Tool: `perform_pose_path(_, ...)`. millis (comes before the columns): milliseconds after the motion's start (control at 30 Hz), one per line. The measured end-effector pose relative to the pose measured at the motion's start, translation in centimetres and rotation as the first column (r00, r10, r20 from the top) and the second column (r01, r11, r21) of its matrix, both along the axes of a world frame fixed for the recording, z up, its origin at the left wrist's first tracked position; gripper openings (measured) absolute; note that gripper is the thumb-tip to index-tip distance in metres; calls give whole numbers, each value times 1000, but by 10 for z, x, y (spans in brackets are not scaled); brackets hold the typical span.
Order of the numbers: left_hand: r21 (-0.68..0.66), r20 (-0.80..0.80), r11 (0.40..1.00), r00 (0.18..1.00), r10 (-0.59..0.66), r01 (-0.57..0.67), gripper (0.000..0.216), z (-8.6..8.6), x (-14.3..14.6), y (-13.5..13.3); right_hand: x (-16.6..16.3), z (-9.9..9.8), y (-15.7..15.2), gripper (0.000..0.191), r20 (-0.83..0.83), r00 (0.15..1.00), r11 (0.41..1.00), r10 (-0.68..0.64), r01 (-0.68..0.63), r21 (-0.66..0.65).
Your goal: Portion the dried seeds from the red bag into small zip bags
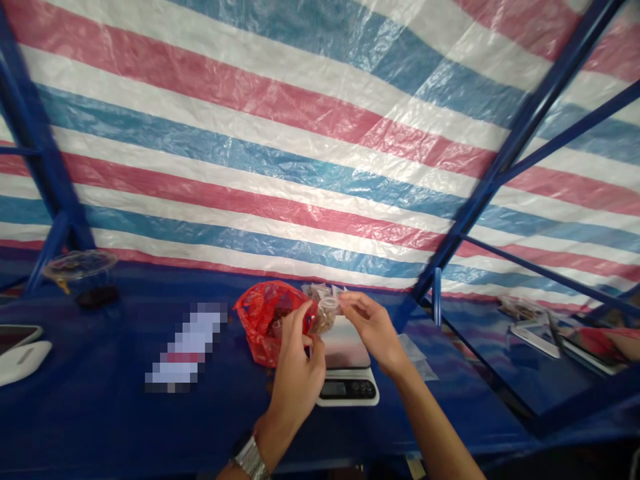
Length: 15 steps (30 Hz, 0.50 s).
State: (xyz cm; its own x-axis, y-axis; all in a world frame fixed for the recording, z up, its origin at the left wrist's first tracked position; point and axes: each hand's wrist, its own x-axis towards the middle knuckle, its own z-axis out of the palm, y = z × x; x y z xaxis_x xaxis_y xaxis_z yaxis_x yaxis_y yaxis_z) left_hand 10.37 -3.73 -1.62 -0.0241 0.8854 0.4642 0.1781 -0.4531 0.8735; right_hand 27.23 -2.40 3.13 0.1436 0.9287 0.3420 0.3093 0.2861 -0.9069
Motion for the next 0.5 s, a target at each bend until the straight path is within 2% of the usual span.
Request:
perform_pose_path(67,49,-164,998,986,37,-30,46,1,-8,1,16,-4,-5,41,3,998,997,-58,58,-50)
perform_pose_path(133,55,-366,998,930,47,-29,36,0,-16,4,31,-14,-4,41,35,994,986,-106,109,-127)
perform_pose_path(200,41,-577,999,815,51,-33,34,-5,-23,9,42,-27,1,37,125,981,970,-150,170,-172)
perform_pose_path(267,51,-716,997,694,76,-56,34,-11,-27,14,47,-39,6,31,263,944,960,-199,242,-143)
perform_pose_path(367,81,-786,990,603,135,-116,33,-18,-29,20,48,-46,12,32,417,860,943,-294,332,-21)
perform_pose_path(500,135,-796,965,555,240,-225,37,-18,-27,27,49,-44,13,39,445,815,920,-371,387,59)
